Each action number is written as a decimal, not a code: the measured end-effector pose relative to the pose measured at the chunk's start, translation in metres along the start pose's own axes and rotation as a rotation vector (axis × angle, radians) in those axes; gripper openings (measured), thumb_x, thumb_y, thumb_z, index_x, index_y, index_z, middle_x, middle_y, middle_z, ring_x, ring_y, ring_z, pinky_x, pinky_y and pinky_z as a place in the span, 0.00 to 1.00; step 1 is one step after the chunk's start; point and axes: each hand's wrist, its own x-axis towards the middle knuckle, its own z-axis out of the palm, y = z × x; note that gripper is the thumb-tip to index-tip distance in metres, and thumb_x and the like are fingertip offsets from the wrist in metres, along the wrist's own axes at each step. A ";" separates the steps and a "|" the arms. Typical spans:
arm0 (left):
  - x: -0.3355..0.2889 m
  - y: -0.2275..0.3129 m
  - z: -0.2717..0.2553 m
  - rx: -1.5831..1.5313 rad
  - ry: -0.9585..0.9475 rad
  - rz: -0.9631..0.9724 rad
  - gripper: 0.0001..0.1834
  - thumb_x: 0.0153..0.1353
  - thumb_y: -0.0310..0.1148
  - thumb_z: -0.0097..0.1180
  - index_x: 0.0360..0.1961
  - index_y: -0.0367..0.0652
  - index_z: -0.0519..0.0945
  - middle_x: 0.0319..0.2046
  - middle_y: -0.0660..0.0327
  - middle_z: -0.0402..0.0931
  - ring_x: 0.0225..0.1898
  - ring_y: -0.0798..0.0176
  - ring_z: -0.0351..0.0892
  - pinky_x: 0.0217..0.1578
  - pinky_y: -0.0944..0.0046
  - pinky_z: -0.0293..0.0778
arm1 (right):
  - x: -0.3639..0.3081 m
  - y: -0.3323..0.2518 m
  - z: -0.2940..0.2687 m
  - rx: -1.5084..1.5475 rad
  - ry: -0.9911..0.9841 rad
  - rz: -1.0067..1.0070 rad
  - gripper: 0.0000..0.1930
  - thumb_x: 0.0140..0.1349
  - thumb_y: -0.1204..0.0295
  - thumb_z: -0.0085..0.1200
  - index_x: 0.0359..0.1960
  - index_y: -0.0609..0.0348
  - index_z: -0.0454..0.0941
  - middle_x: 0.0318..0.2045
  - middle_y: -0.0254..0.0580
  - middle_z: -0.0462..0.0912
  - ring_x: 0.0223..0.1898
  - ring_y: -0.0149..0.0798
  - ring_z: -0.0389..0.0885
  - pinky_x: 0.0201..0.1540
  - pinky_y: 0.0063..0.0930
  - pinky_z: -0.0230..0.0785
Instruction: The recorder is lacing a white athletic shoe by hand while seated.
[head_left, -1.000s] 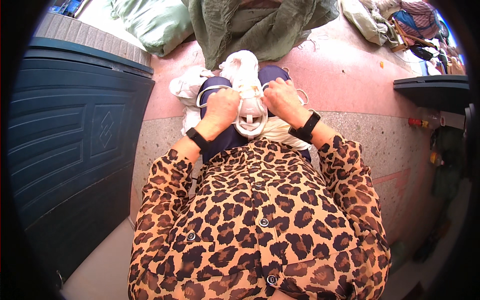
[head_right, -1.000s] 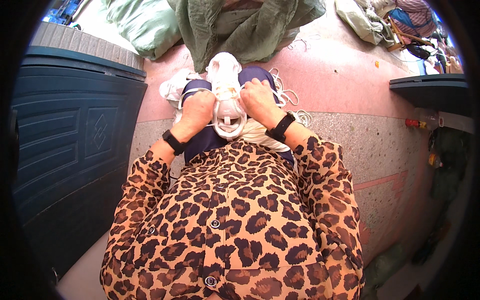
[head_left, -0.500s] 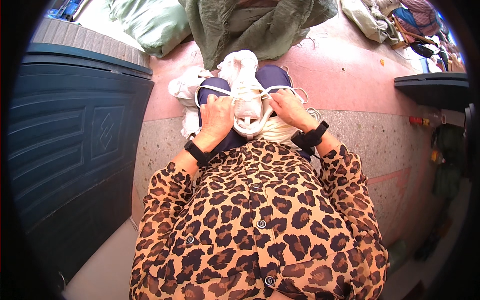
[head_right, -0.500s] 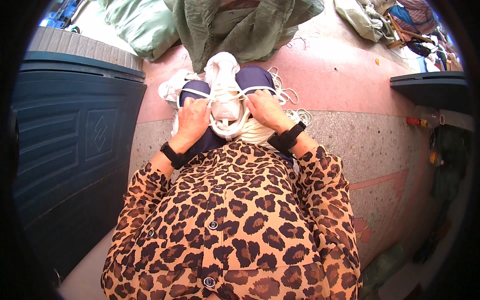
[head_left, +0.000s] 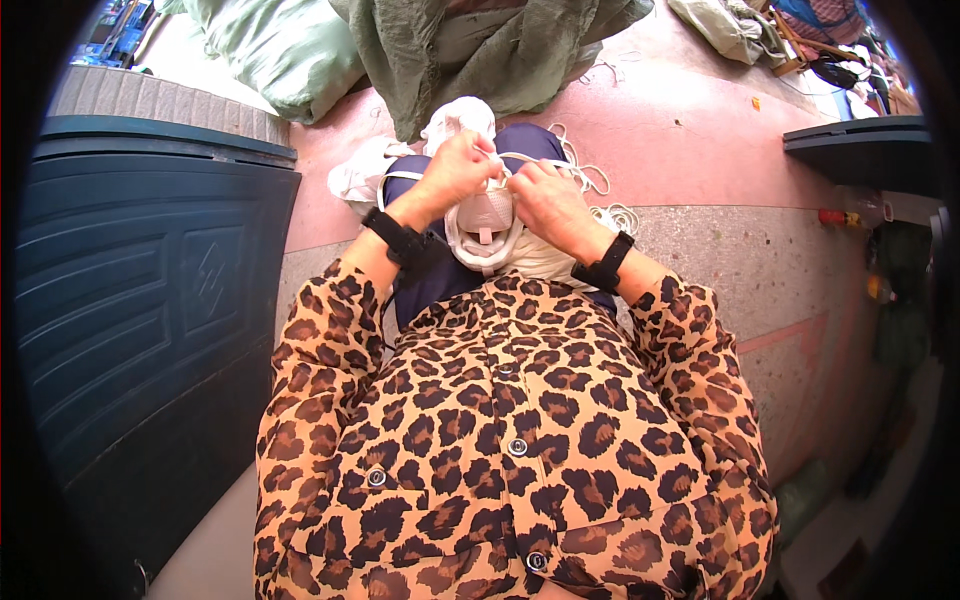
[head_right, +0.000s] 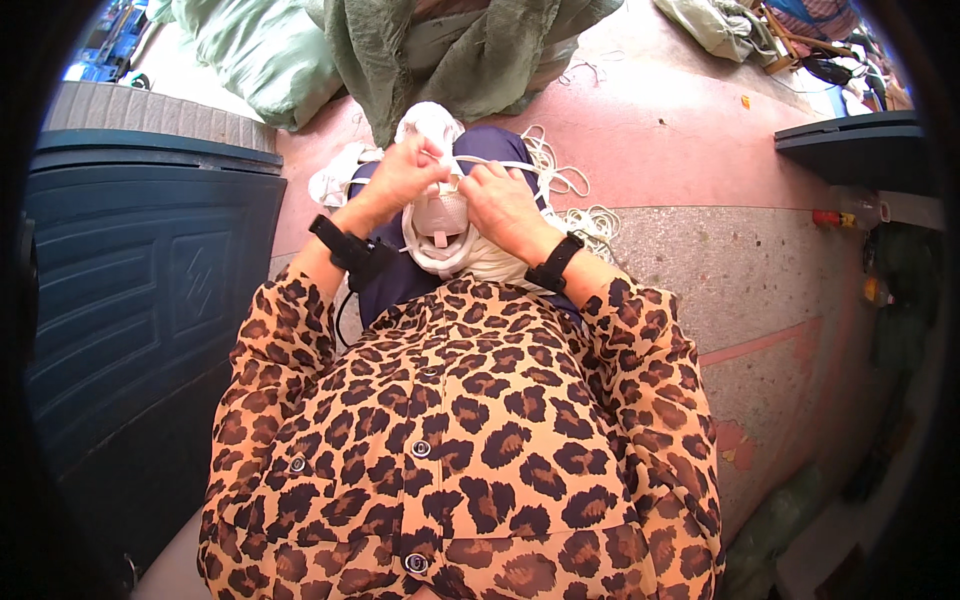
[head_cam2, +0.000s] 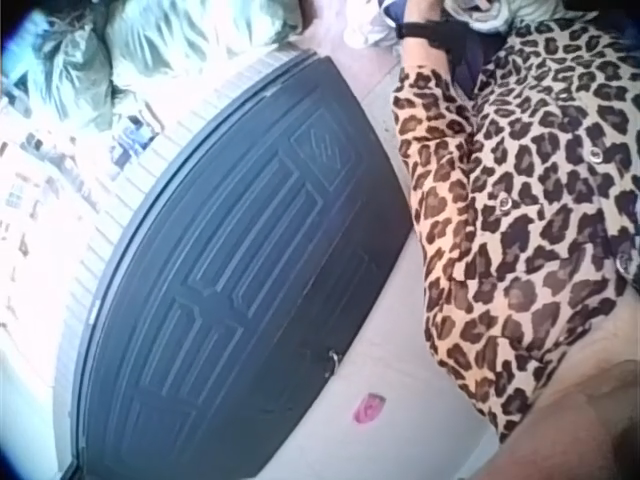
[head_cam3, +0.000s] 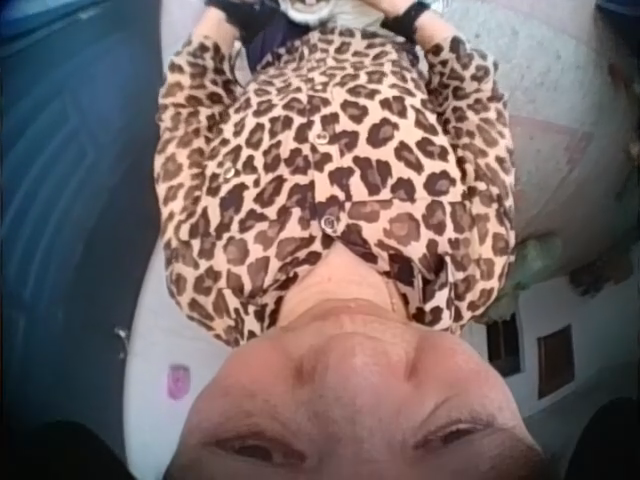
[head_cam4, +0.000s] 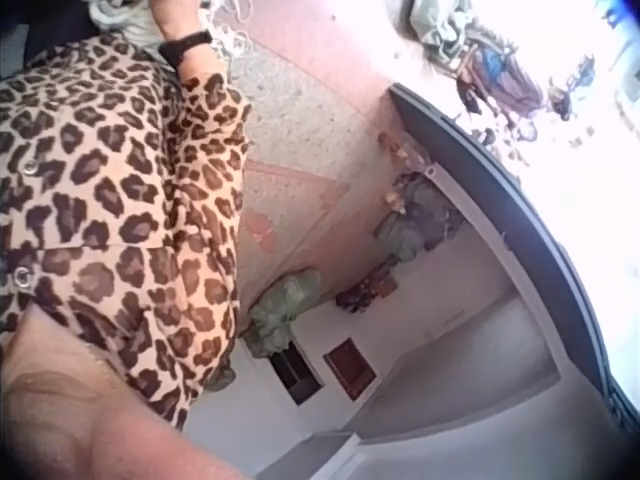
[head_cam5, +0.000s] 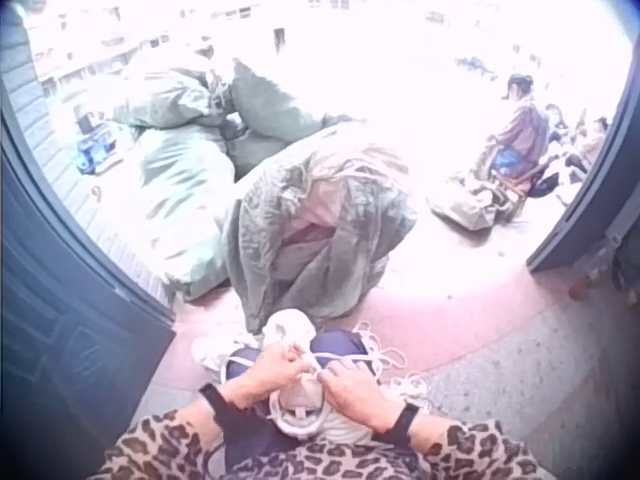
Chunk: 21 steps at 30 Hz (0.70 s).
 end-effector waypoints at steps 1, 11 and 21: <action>-0.001 0.006 -0.005 -0.052 -0.004 -0.013 0.16 0.52 0.29 0.56 0.41 0.35 0.68 0.24 0.61 0.75 0.27 0.72 0.74 0.26 0.73 0.70 | 0.002 -0.003 0.000 -0.246 0.056 -0.169 0.11 0.48 0.72 0.48 0.36 0.55 0.73 0.27 0.38 0.72 0.36 0.40 0.69 0.36 0.33 0.59; 0.018 0.044 -0.016 -0.184 -0.049 -0.037 0.23 0.50 0.30 0.59 0.47 0.37 0.66 0.24 0.61 0.76 0.23 0.74 0.70 0.21 0.75 0.62 | 0.018 -0.009 -0.007 -0.304 -0.146 -0.355 0.04 0.49 0.71 0.48 0.24 0.56 0.72 0.28 0.38 0.68 0.36 0.38 0.66 0.35 0.31 0.56; 0.034 0.030 0.013 0.336 -0.168 -0.136 0.22 0.51 0.32 0.56 0.46 0.32 0.69 0.24 0.59 0.76 0.24 0.69 0.74 0.23 0.67 0.69 | 0.029 -0.059 -0.171 0.750 0.765 -0.362 0.07 0.63 0.71 0.43 0.33 0.61 0.72 0.27 0.35 0.71 0.28 0.25 0.66 0.34 0.15 0.59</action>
